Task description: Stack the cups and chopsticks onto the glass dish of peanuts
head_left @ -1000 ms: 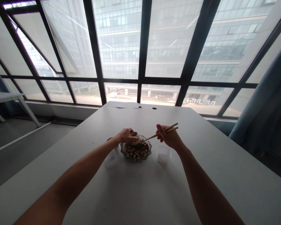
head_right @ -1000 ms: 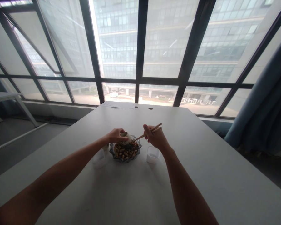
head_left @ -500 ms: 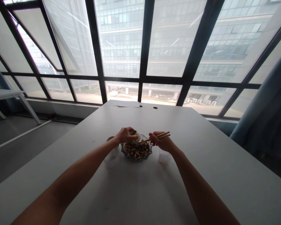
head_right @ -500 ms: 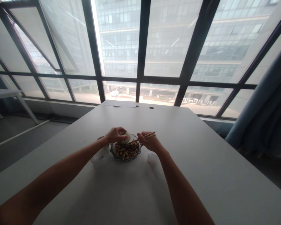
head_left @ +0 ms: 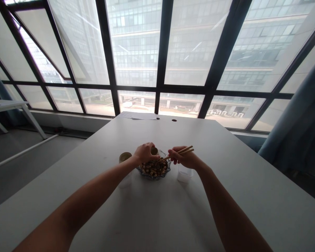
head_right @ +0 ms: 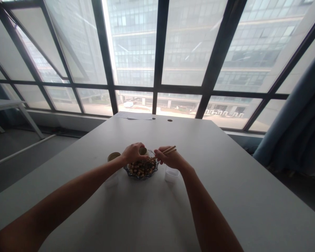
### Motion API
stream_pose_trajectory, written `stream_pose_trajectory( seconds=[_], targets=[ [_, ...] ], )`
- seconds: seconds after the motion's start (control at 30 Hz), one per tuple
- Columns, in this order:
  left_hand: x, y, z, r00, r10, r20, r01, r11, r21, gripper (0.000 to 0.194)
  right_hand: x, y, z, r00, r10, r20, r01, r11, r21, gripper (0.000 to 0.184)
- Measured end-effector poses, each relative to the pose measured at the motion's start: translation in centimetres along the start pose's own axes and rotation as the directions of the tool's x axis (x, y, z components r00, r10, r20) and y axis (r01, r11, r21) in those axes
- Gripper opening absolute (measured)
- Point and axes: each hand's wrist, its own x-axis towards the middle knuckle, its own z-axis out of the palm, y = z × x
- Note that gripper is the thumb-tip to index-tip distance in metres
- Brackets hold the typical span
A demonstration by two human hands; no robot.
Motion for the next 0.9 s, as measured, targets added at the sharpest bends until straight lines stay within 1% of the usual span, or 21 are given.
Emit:
stream_pose_trajectory(
  seconds=[0.17,0.33,0.43,0.5,0.57,0.67,0.77,0.83,0.9],
  targets=[
    [0.0,1.5,0.0,1.000,0.024,0.018,-0.026,0.990,0.140,0.055,-0.2,-0.5,-0.2,1.000,0.010,-0.027,-0.011,0.999,-0.040,0.050],
    [0.0,1.5,0.3,0.996,0.055,0.067,-0.066,0.984,0.168,0.056,-0.4,-1.2,-0.7,0.996,0.038,-0.076,-0.042,0.998,-0.053,0.052],
    [-0.1,1.2,0.6,0.993,0.074,0.087,-0.089,0.980,0.179,0.055,-0.6,-1.6,-1.5,0.985,0.046,-0.169,-0.055,0.997,-0.051,0.055],
    [0.1,1.1,0.7,0.991,0.082,0.107,-0.101,0.977,0.186,0.054,-0.8,-1.9,-2.0,0.965,0.044,-0.259,-0.058,0.997,-0.044,0.057],
    [0.4,1.2,0.8,0.986,0.098,0.134,-0.121,0.976,0.179,0.053,-0.9,-2.1,-2.4,0.947,0.040,-0.317,-0.054,0.998,-0.037,0.059],
    [0.9,1.2,0.9,0.973,0.143,0.180,-0.171,0.974,0.149,0.054,-0.9,-2.1,-2.4,0.948,0.024,-0.317,-0.042,0.998,-0.053,0.059],
    [1.0,1.1,0.9,0.951,0.191,0.244,-0.229,0.964,0.138,0.057,-0.8,-2.0,-2.3,0.950,0.011,-0.311,-0.035,0.997,-0.071,0.059],
    [0.8,0.8,0.9,0.944,0.182,0.275,-0.227,0.964,0.141,0.059,-0.8,-1.8,-2.4,0.947,0.010,-0.320,-0.034,0.997,-0.069,0.059],
    [0.5,0.5,0.9,0.947,0.148,0.284,-0.196,0.969,0.150,0.060,-0.7,-1.7,-2.5,0.943,0.007,-0.333,-0.030,0.997,-0.064,0.059]
  ],
)
